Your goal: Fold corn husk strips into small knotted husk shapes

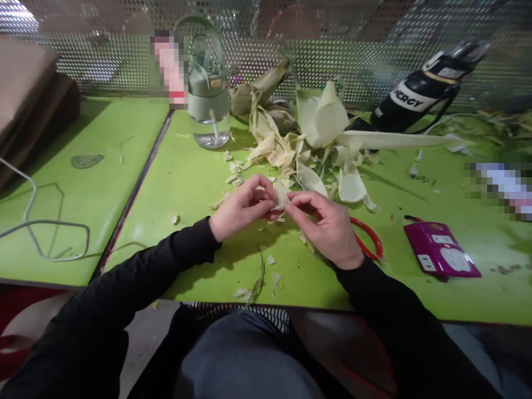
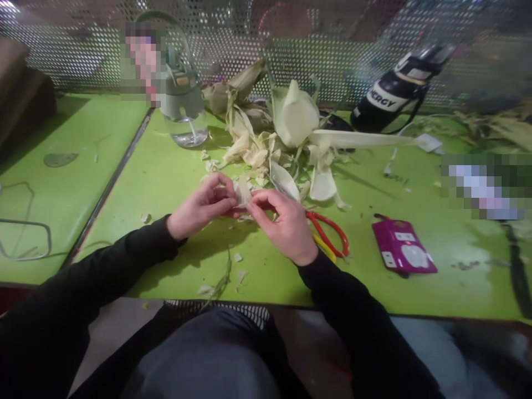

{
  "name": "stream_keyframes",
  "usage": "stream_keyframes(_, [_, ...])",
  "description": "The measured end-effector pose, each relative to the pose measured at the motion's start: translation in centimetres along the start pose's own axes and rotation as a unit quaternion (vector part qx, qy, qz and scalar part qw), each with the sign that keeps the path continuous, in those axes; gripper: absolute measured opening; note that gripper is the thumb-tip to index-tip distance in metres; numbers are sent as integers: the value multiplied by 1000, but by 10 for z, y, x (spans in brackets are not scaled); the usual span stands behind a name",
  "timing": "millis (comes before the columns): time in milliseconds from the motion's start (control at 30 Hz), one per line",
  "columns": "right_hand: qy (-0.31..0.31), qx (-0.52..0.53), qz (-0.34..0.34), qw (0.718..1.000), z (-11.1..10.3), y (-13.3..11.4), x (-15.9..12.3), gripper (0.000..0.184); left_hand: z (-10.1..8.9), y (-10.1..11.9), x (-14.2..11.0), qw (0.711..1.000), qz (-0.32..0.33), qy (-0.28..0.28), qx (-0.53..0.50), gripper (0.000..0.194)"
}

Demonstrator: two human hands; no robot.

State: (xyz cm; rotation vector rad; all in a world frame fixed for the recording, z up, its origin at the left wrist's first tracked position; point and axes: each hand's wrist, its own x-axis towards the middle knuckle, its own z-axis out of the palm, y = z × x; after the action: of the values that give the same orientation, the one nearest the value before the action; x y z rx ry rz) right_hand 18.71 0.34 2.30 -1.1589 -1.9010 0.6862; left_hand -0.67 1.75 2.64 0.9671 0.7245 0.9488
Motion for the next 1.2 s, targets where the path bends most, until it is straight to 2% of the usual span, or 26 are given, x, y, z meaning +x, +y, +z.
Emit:
stream_keyframes(67, [7, 8, 11, 1000, 1, -1, 0, 9, 1, -1, 0, 999, 16, -15, 36, 19])
stream_keyframes(133, [8, 4, 8, 1000, 1, -2, 1, 9, 1, -4, 0, 998, 26, -20, 57, 21])
stream_keyframes(300, [16, 7, -15, 1000, 3, -2, 0, 11, 0, -12, 0, 994, 55, 19, 96, 14])
stream_keyframes(500, [18, 67, 15, 997, 5, -3, -1, 13, 1, -11, -1, 998, 30, 37, 37, 24])
stream_keyframes(600, [2, 61, 15, 998, 5, -6, 0, 13, 1, -12, 0, 998, 33, 46, 23, 25])
stream_keyframes(867, [10, 63, 13, 998, 5, -5, -1, 11, 6, -15, -3, 997, 25, 66, -41, 24])
stream_keyframes(1200, [30, 136, 75, 987, 11, -6, -1, 16, 9, -15, -4, 996, 24, 68, -58, 29])
